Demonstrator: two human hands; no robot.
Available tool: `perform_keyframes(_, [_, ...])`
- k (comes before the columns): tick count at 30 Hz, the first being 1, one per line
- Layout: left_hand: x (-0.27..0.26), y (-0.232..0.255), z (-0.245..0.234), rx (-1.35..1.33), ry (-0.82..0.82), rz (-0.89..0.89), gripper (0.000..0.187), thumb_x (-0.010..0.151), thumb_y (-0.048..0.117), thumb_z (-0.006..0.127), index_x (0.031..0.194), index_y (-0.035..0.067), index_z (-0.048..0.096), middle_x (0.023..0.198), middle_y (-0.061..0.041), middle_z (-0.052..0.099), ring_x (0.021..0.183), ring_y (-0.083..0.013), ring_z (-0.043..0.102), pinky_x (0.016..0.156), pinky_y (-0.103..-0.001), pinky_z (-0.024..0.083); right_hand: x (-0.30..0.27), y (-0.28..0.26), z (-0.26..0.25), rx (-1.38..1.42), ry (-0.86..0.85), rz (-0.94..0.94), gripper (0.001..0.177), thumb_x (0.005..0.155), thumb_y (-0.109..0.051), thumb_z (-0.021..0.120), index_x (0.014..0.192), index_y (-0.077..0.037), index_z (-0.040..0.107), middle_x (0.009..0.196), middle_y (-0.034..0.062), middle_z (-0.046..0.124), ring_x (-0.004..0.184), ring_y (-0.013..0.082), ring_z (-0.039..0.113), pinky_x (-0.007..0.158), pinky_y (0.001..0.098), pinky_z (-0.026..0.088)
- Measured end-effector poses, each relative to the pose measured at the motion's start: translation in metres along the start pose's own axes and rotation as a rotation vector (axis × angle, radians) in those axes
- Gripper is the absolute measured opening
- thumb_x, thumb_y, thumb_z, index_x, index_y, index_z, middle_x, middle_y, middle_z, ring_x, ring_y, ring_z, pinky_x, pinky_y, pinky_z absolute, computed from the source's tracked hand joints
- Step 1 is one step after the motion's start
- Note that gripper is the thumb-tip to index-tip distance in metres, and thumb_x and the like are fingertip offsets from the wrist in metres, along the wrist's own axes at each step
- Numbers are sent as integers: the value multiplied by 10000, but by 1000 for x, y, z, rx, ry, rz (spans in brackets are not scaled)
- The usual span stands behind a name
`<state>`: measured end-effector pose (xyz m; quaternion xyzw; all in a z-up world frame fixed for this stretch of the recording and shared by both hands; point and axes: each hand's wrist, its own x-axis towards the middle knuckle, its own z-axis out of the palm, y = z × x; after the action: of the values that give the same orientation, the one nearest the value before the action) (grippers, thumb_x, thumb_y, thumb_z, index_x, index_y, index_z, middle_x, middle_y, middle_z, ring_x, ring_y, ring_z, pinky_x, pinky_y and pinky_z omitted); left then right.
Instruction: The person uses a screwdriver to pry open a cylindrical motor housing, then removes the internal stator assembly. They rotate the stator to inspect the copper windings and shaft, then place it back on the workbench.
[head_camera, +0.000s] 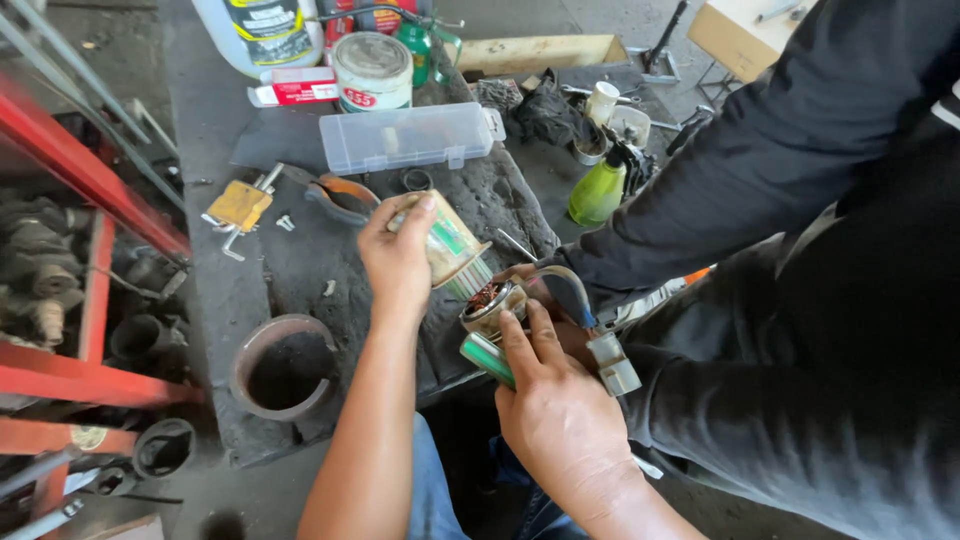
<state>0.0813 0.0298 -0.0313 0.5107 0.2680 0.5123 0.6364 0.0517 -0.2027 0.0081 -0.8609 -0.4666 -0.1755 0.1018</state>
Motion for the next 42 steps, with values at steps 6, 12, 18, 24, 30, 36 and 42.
perform_keyframes(6, [8, 1, 6, -22, 45, -111, 115, 804, 185, 768, 890, 119, 805, 761, 18, 730, 677, -84, 639, 623, -251, 510, 3, 6, -3, 26, -46, 4, 790, 702, -304, 733, 1453, -146, 547, 1526, 189, 525, 892, 294, 735, 636, 391, 613])
perform_keyframes(12, [73, 67, -5, -676, 411, -171, 219, 712, 232, 752, 829, 57, 692, 757, -106, 704, 659, -245, 694, 621, -407, 582, -1, 12, 1, 103, 18, -70, 779, 682, -259, 715, 1424, -75, 562, 1464, 252, 568, 1007, 342, 720, 776, 404, 593])
perform_keyframes(18, [57, 83, 11, -674, 335, -309, 292, 731, 265, 726, 891, 22, 702, 772, -126, 711, 651, -270, 701, 600, -425, 587, -7, 16, 9, 103, 46, -44, 766, 677, -251, 717, 1420, -117, 587, 1505, 187, 554, 1276, 360, 583, 868, 420, 590])
perform_keyframes(24, [40, 64, -4, -938, -39, -421, 218, 820, 313, 666, 845, 98, 691, 742, -68, 717, 619, -237, 671, 525, -427, 545, -16, 19, 5, 68, -4, 10, 780, 701, -329, 736, 1445, -170, 565, 1529, 134, 545, 1296, 299, 593, 771, 414, 616])
perform_keyframes(30, [7, 99, -18, -775, -68, -676, 407, 773, 541, 625, 799, 140, 691, 733, -53, 700, 630, -203, 650, 654, -423, 570, -24, 30, -8, 184, 83, 120, 941, 673, -309, 774, 1555, -227, 457, 1643, 114, 426, 1374, 290, 555, 940, 417, 556])
perform_keyframes(36, [-2, 101, -35, -752, -203, -678, 560, 798, 598, 596, 806, 49, 706, 690, -36, 681, 567, -186, 639, 401, -301, 403, -61, 27, -48, 456, 289, 52, 698, 799, -101, 655, 1484, -128, 525, 1591, 140, 520, 1359, 260, 613, 889, 353, 568])
perform_keyframes(42, [-9, 116, -41, -778, 20, -455, 211, 812, 314, 719, 850, 117, 656, 715, -41, 672, 627, -200, 650, 591, -334, 521, -158, 99, 103, 1075, -592, 432, 560, 955, -103, 660, 1455, -353, 627, 1672, -189, 401, 1510, -39, 361, 1220, 154, 242])
